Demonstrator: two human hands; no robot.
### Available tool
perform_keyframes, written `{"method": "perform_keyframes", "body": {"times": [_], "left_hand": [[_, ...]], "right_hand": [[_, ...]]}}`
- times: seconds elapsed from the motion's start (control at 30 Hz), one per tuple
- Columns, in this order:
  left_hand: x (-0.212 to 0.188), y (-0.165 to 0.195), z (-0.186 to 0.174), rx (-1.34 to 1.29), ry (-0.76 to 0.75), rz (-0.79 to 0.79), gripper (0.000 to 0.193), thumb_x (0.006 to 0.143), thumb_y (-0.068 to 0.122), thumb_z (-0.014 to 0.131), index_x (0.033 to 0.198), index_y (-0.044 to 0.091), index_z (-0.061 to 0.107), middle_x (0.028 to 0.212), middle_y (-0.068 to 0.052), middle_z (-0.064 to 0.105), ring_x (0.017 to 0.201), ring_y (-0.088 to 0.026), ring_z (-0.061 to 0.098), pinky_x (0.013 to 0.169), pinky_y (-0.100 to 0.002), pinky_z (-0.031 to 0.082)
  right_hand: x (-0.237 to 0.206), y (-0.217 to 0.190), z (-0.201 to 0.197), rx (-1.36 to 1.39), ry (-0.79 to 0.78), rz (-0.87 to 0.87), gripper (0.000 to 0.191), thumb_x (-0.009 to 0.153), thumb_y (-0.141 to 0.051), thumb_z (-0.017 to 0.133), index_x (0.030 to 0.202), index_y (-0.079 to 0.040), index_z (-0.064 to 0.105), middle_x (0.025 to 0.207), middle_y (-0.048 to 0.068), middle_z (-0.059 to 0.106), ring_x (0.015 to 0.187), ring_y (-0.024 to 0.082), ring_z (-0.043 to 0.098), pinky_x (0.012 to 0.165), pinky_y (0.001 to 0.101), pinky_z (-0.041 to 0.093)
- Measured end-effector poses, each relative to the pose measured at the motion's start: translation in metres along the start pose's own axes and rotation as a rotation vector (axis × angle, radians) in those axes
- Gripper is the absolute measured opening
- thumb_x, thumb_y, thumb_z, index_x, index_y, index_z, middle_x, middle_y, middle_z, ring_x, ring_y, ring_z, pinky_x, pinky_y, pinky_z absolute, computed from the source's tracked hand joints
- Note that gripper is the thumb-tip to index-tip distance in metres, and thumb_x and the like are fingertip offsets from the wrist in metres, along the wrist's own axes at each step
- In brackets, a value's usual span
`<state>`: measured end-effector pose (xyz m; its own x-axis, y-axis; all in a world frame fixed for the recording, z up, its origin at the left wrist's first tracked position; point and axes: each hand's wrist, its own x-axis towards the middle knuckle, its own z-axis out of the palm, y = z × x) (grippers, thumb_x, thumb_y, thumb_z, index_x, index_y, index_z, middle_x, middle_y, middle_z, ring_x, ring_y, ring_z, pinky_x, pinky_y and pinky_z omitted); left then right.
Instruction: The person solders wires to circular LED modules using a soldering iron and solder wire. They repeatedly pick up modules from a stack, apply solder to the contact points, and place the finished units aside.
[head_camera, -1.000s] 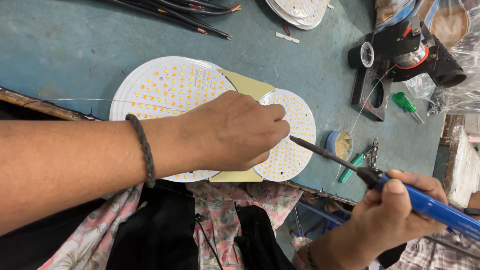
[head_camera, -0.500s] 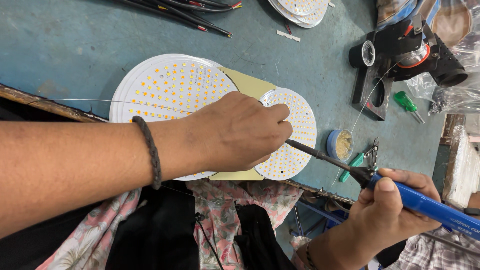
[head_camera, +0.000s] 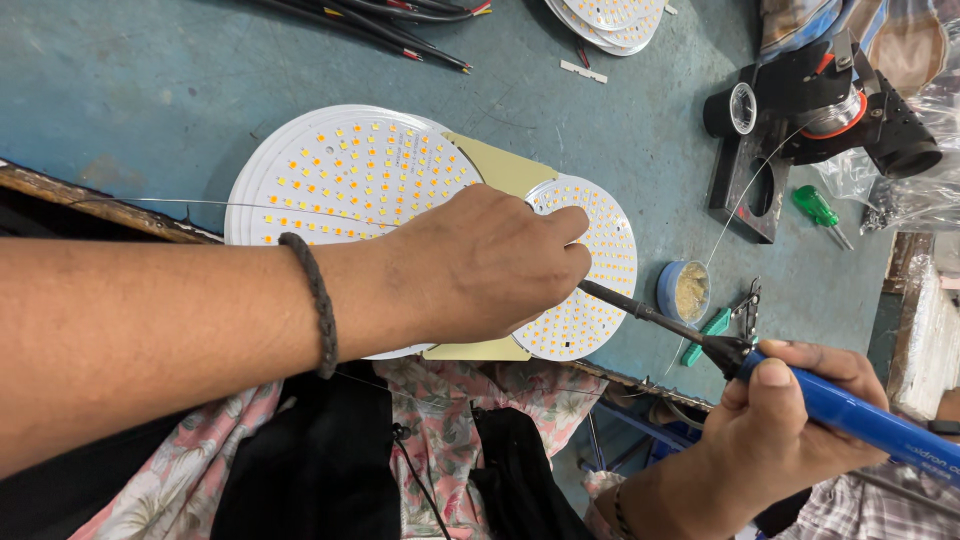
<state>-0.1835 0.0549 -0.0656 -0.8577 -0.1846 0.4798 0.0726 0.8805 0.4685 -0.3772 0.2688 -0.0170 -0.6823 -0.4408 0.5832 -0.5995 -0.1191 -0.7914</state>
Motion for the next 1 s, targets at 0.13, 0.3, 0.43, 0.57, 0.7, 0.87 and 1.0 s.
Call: {"method": "perform_keyframes", "body": {"times": [0.13,0.3,0.43,0.57,0.7,0.87,1.0], "left_hand": [[0.0,-0.001,-0.003,-0.058,0.095,-0.012,0.014,0.077,0.015,0.069,0.08,0.002,0.064,0.083,-0.016,0.061,0.062,-0.039,0.067,0.054,-0.052,0.052],[0.004,-0.005,-0.018,-0.086,0.057,-0.076,0.013,0.077,0.014,0.069,0.08,0.003,0.064,0.072,-0.016,0.064,0.066,-0.041,0.067,0.059,-0.054,0.052],[0.005,-0.004,-0.035,-0.039,0.085,0.018,0.012,0.075,0.014,0.07,0.074,0.003,0.064,0.072,-0.016,0.065,0.066,-0.041,0.067,0.057,-0.053,0.052],[0.0,0.0,-0.051,-0.04,0.04,0.05,0.012,0.076,0.013,0.07,0.07,0.004,0.065,0.071,-0.014,0.065,0.066,-0.039,0.067,0.055,-0.052,0.052],[-0.011,0.005,-0.061,0.044,-0.066,0.033,0.01,0.07,0.014,0.071,0.069,0.005,0.067,0.075,-0.012,0.066,0.069,-0.037,0.068,0.056,-0.05,0.053],[-0.029,0.002,-0.078,0.089,-0.022,-0.003,0.023,0.07,0.026,0.074,0.074,0.005,0.067,0.08,-0.012,0.066,0.074,-0.036,0.068,0.057,-0.05,0.052],[-0.049,-0.004,-0.098,0.062,-0.06,-0.117,0.01,0.072,0.013,0.068,0.071,0.003,0.067,0.075,-0.013,0.066,0.073,-0.037,0.067,0.058,-0.051,0.051]], "right_hand": [[-0.001,0.004,0.0,0.026,0.01,-0.034,0.055,0.09,-0.011,0.085,0.12,0.001,0.041,0.089,0.015,0.064,0.056,0.013,0.051,0.042,0.0204,0.037],[-0.002,0.004,-0.002,0.011,0.023,-0.024,0.051,0.09,-0.009,0.084,0.117,0.002,0.042,0.09,0.016,0.064,0.056,0.012,0.049,0.044,0.0201,0.036],[-0.002,0.002,-0.001,-0.014,0.029,0.002,0.046,0.089,-0.009,0.079,0.115,0.002,0.043,0.088,0.014,0.063,0.055,0.011,0.048,0.043,0.0188,0.035],[-0.003,0.003,-0.003,-0.033,0.003,-0.171,0.039,0.099,-0.01,0.069,0.123,0.0,0.039,0.095,0.013,0.059,0.072,0.014,0.052,0.062,0.0213,0.044],[-0.007,0.001,-0.012,-0.067,0.093,-0.145,0.037,0.099,-0.013,0.065,0.121,0.0,0.039,0.096,0.01,0.055,0.076,0.014,0.05,0.068,0.02,0.045],[-0.014,0.0,0.0,-0.024,0.03,-0.194,0.037,0.098,-0.015,0.066,0.121,0.001,0.042,0.099,0.012,0.058,0.079,0.015,0.054,0.074,0.0211,0.047],[-0.015,-0.016,0.031,-0.114,0.018,-0.129,0.03,0.098,-0.022,0.067,0.097,0.003,0.049,0.088,0.009,0.055,0.074,0.015,0.053,0.067,0.0206,0.044]]}}
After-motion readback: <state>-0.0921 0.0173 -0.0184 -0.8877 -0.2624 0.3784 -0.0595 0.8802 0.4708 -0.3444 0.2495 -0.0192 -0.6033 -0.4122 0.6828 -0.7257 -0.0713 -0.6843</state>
